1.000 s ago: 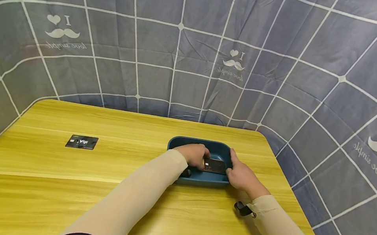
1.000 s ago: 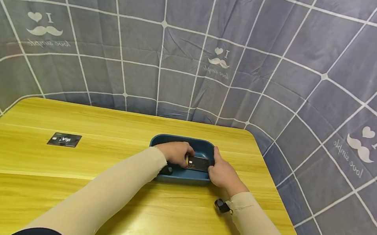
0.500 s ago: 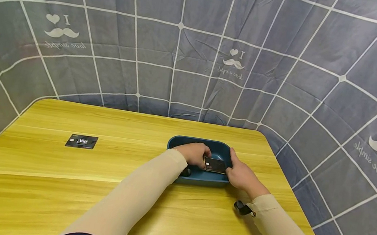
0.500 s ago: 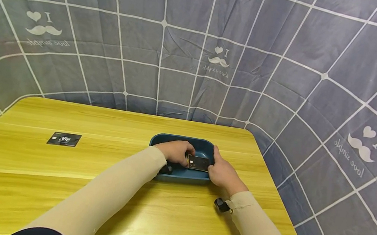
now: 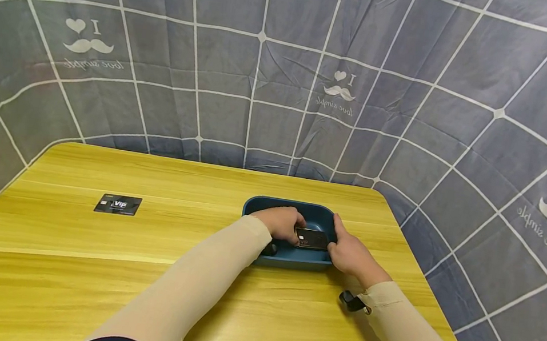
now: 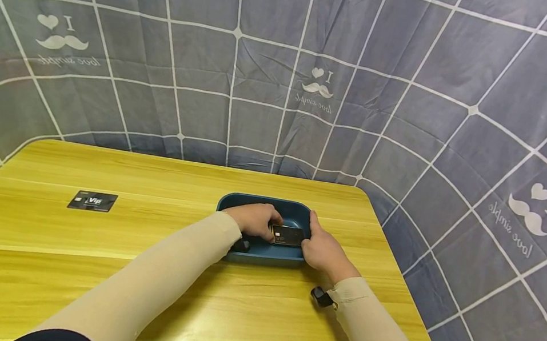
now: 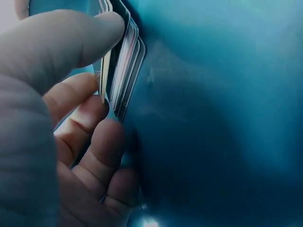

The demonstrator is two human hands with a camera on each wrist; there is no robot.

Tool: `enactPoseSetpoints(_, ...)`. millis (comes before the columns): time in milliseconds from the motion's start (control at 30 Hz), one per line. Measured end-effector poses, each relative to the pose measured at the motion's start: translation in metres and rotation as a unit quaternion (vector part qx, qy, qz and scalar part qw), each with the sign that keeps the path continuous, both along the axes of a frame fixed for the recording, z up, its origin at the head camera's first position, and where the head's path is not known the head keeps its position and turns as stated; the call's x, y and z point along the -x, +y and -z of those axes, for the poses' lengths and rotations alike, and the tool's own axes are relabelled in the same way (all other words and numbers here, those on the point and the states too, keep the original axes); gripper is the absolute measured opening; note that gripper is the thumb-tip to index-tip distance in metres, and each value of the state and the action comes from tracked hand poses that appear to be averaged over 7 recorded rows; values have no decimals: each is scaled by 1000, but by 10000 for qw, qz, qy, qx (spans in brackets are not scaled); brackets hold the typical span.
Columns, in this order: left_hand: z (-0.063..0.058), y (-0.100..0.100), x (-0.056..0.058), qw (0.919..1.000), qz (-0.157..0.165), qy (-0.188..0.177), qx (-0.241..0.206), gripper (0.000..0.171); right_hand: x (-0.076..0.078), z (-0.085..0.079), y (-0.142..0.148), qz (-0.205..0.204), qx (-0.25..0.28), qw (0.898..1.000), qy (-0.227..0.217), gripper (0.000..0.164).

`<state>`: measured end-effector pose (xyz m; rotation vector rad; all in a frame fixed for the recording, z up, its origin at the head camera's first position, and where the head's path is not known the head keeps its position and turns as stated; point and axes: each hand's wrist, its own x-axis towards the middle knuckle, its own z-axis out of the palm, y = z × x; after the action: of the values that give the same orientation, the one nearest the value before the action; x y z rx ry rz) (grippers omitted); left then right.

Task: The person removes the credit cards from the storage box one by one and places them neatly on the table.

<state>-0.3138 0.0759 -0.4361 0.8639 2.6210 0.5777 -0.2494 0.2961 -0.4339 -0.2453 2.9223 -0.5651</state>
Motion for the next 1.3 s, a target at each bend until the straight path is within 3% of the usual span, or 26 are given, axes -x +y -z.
enactPoseSetpoints(200, -1, 1, 0, 10000, 29, 35, 75, 49, -1, -1, 0, -17, 24, 10000, -39, 79)
enactPoseSetpoints(500, -6, 3, -4, 9995, -133, -278, -24, 71, 0, -2, 1, -15, 81, 9999, -124, 79)
enactPoseSetpoints(733, -6, 8, -3, 9997, 53, 90, 231, 56, 2, -1, 3, -43, 97, 9999, -107, 79)
enactPoseSetpoints(1300, -6, 10, 1, 10000, -32, 74, 20, 56, 4, -5, 4, -39, 137, 9998, -138, 80)
